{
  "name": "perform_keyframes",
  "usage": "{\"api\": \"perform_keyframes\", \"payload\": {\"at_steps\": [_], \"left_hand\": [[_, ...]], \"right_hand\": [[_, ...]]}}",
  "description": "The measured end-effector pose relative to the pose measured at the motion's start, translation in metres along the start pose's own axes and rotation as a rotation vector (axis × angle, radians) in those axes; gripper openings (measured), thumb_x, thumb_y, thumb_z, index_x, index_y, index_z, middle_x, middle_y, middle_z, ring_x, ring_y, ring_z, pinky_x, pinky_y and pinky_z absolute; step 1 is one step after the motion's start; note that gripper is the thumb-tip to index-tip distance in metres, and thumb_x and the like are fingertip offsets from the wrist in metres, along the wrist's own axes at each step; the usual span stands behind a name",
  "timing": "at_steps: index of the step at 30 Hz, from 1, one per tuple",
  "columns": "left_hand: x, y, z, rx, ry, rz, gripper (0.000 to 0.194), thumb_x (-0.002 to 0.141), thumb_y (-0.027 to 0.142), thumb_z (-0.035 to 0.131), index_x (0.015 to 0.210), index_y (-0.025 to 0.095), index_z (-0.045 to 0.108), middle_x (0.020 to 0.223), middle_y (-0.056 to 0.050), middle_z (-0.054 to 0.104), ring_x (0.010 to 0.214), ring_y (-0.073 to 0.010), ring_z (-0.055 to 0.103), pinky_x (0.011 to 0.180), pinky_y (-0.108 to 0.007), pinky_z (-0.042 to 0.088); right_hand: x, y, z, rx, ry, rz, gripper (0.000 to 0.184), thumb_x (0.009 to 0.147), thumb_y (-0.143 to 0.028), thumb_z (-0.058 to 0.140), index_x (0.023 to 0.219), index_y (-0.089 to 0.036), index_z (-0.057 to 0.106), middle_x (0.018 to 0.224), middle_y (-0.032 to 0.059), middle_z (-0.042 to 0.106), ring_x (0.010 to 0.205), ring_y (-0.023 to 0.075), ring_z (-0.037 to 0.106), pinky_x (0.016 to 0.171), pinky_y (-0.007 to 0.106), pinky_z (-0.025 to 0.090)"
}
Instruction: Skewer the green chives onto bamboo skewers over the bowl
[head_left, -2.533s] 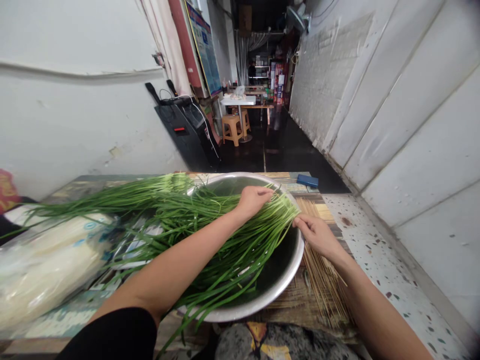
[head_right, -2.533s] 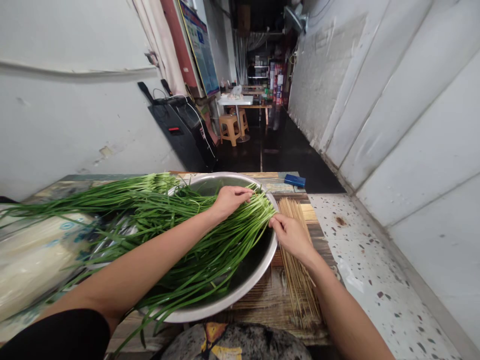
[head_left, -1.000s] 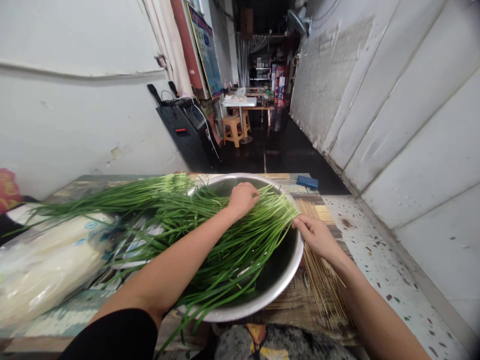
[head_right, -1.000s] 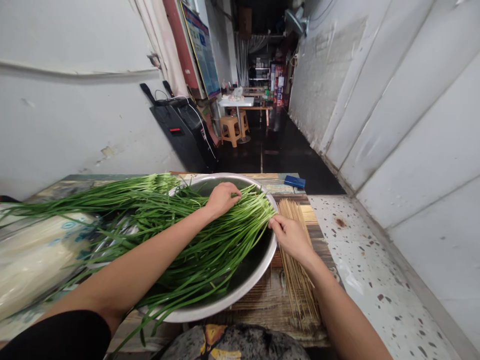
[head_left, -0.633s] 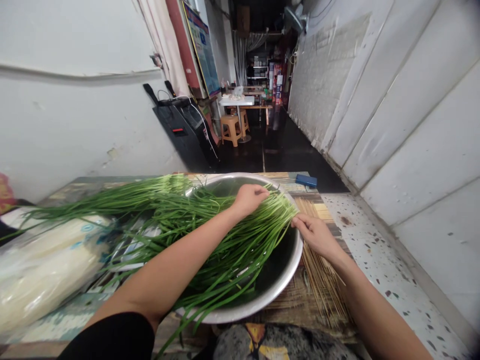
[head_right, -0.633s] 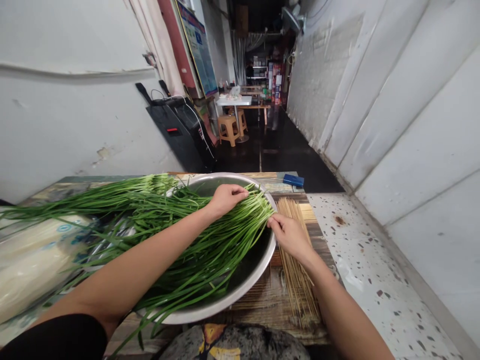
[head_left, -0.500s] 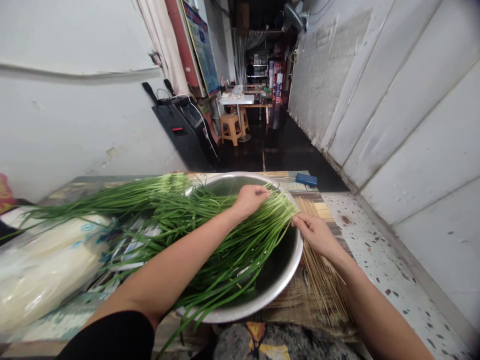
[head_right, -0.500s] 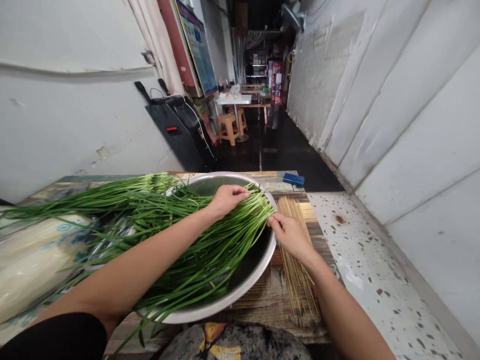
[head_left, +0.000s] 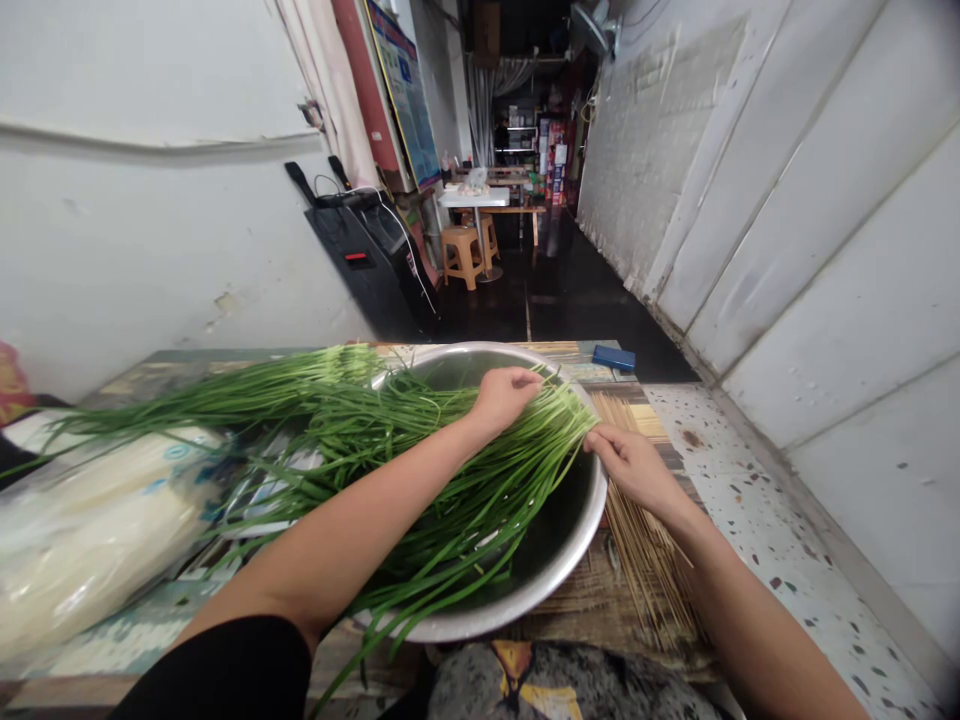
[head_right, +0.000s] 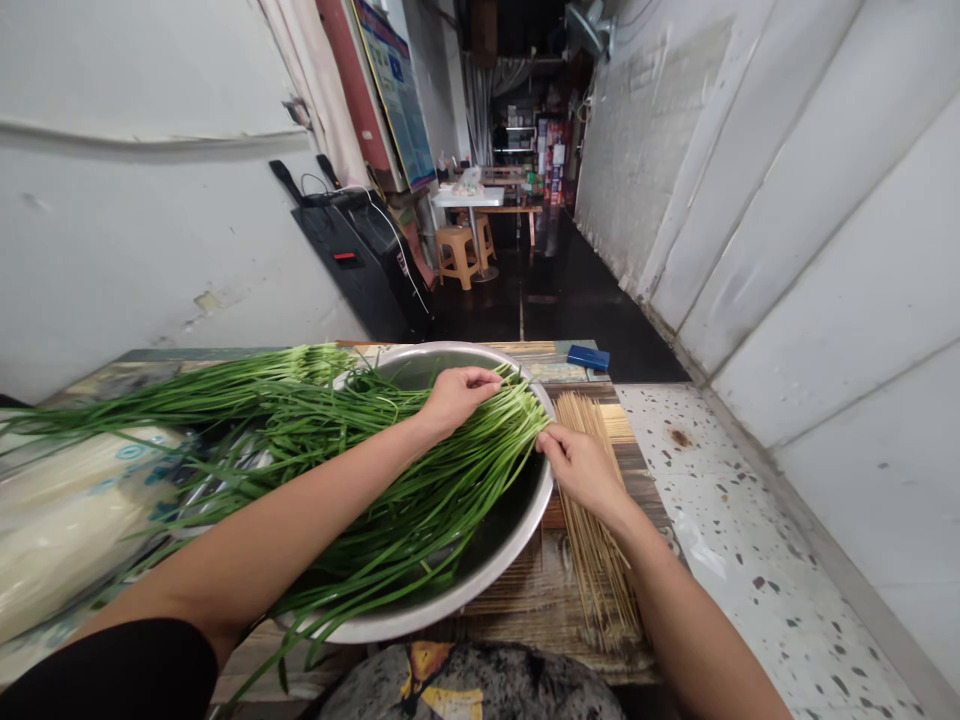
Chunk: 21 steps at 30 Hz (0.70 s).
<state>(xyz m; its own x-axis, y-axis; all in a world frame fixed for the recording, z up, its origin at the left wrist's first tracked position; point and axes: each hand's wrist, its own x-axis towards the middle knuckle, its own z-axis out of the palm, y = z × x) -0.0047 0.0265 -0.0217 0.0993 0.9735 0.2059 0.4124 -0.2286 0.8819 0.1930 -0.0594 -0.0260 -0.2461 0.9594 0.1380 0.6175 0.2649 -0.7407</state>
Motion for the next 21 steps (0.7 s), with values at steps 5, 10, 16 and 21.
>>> {"api": "perform_keyframes", "payload": {"at_steps": [5, 10, 16, 21], "left_hand": [[-0.0008, 0.0011, -0.0006, -0.010, -0.006, 0.000, 0.018, 0.070, 0.023, 0.063, 0.082, 0.011, 0.071, 0.082, -0.008, 0.071, 0.077, -0.0174, 0.065, 0.078, -0.029, 0.049], [-0.0009, 0.0014, -0.0009, -0.005, 0.002, 0.013, 0.017, 0.070, 0.023, 0.064, 0.081, 0.013, 0.071, 0.082, -0.006, 0.072, 0.078, -0.0172, 0.065, 0.079, -0.029, 0.049], [-0.0014, 0.0015, -0.0002, -0.035, 0.015, 0.019, 0.017, 0.069, 0.022, 0.065, 0.082, 0.013, 0.072, 0.082, -0.006, 0.072, 0.077, -0.0169, 0.066, 0.078, -0.028, 0.050], [-0.0010, 0.0005, -0.0008, 0.006, 0.035, 0.055, 0.017, 0.069, 0.022, 0.065, 0.082, 0.014, 0.073, 0.082, -0.005, 0.072, 0.078, -0.0174, 0.066, 0.079, -0.028, 0.049]], "right_hand": [[0.0000, -0.0011, -0.0001, 0.004, -0.003, -0.006, 0.027, 0.088, -0.032, 0.038, 0.071, -0.019, 0.055, 0.067, 0.0000, 0.059, 0.067, 0.0156, 0.054, 0.062, 0.024, 0.038], [-0.0005, -0.0023, -0.0014, -0.003, 0.001, 0.008, 0.026, 0.087, -0.030, 0.039, 0.072, -0.018, 0.057, 0.068, -0.0001, 0.060, 0.066, 0.0152, 0.054, 0.061, 0.024, 0.038], [0.0002, -0.0005, -0.0007, -0.008, 0.004, -0.002, 0.026, 0.087, -0.029, 0.039, 0.072, -0.018, 0.058, 0.065, -0.0006, 0.059, 0.062, 0.0145, 0.052, 0.059, 0.024, 0.037], [0.0005, -0.0006, -0.0007, -0.004, -0.001, -0.001, 0.025, 0.086, -0.028, 0.039, 0.072, -0.019, 0.057, 0.065, -0.0009, 0.059, 0.062, 0.0142, 0.052, 0.060, 0.023, 0.036]]}}
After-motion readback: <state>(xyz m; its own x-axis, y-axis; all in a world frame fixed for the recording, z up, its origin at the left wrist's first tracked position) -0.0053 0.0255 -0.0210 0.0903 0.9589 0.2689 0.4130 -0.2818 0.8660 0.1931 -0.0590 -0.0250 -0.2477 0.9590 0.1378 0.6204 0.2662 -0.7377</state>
